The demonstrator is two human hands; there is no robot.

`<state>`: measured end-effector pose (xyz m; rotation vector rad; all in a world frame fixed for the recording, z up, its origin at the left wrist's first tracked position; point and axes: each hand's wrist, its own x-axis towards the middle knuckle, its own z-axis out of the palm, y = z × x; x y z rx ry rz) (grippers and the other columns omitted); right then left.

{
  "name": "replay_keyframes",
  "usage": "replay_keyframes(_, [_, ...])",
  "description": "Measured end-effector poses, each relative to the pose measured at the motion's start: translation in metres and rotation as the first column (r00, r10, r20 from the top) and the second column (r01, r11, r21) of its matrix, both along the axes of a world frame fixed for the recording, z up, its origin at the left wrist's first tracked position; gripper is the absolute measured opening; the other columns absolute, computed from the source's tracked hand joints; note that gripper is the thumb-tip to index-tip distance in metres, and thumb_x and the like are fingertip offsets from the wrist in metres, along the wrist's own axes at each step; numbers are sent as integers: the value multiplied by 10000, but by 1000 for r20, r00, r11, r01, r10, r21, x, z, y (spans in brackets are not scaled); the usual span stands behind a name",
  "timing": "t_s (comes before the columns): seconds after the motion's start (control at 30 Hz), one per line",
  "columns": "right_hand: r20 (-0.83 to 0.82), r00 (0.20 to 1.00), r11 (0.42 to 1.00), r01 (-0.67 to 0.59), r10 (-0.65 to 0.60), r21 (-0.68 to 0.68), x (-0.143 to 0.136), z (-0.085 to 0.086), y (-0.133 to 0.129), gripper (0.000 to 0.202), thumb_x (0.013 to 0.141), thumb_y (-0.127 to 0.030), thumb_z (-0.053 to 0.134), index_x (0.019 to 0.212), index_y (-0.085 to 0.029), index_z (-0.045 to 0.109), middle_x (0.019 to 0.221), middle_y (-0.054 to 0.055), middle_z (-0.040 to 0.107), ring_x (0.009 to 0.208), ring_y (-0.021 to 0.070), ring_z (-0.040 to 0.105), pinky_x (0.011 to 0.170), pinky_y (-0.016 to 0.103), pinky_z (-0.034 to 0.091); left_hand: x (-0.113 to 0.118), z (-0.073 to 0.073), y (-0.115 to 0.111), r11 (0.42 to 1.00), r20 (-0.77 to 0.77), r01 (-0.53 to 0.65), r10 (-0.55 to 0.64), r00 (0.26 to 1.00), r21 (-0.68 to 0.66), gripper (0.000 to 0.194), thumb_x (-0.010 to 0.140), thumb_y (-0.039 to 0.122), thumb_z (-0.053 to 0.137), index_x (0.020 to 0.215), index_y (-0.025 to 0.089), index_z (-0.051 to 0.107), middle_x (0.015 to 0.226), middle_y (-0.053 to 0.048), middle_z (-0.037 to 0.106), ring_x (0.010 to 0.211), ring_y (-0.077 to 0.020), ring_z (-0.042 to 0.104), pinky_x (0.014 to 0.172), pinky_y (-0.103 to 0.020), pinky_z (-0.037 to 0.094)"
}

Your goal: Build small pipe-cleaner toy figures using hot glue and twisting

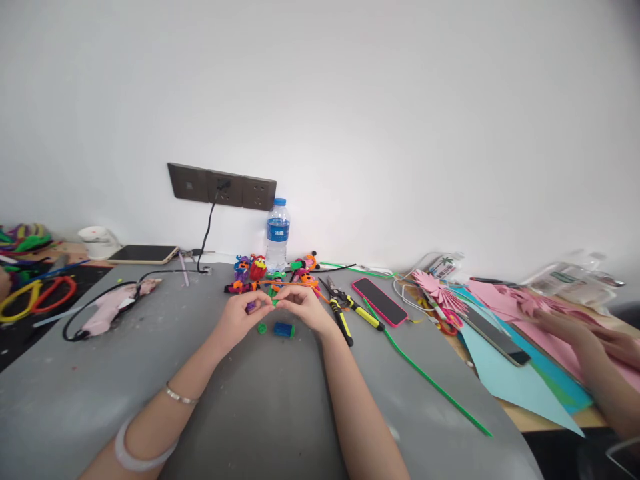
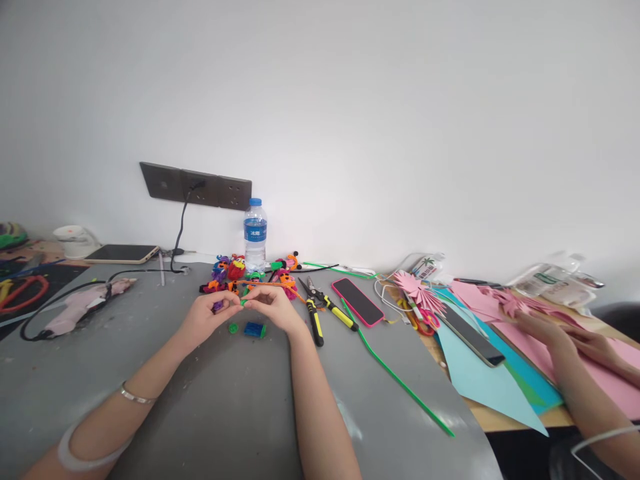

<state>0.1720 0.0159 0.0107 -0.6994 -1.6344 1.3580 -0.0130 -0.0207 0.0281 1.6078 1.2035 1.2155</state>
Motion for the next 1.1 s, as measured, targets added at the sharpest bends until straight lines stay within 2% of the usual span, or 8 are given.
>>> replay_keyframes(0.13, [-21,1000,1000,4,-3,5,-1,1,-1,198,762,-350,727,844,-176,681,806,22,657,727,144,600,714,279,481,1,-5,3,999,42,8,-6,999,-48,176,683,360,714,682,189,678,534,44,438,513,-115,360,521,-229,275])
replay_keyframes(0.27, [-52,999,1000,16,-16,17,-6,4,-1,190,760,-336,731,836,-177,661,790,13,640,716,137,592,716,278,482,4,-6,3,984,200,35,0,980,-173,242,687,403,728,705,171,663,573,36,465,511,-98,358,492,-221,264])
replay_keyframes(0.4, [-46,998,998,47,-45,52,-9,3,-1,192,764,-346,727,830,-178,660,787,16,634,718,141,582,717,284,480,8,-8,2,935,376,124,10,926,-331,327,663,461,755,726,159,647,502,75,356,452,-67,274,455,-210,220])
replay_keyframes(0.53, [-41,997,995,67,-64,75,-9,2,0,190,759,-343,729,818,-177,656,791,23,635,721,144,576,711,286,479,10,-10,2,909,477,185,18,879,-374,367,633,473,783,694,143,634,467,106,263,437,-48,192,446,-204,207])
replay_keyframes(0.73, [-14,998,995,67,-66,80,-11,3,-2,177,753,-319,726,815,-168,659,804,18,643,735,137,587,718,272,473,7,-11,4,914,394,105,63,917,-392,398,593,494,787,682,139,629,474,101,294,432,-45,226,443,-197,189])
replay_keyframes(0.83, [8,996,995,83,-83,46,-12,5,-3,195,753,-340,717,807,-162,660,791,22,647,725,139,590,714,274,479,6,-12,5,941,291,40,63,955,-335,387,612,503,757,669,140,636,510,74,364,444,-53,271,440,-197,202])
replay_keyframes(0.93, [28,997,997,75,-75,-3,-10,5,-2,200,758,-347,702,805,-159,653,764,17,640,699,135,589,692,267,477,5,-17,7,965,209,27,29,977,-259,341,662,477,723,694,147,644,553,56,422,451,-57,299,429,-197,219])
replay_keyframes(1.1, [139,979,986,159,-151,-45,6,1,6,188,742,-327,682,782,-157,612,695,-11,601,601,109,547,605,235,435,7,-27,11,941,328,115,-5,945,-318,372,714,409,669,1002,185,594,598,80,437,410,-45,287,398,-182,222])
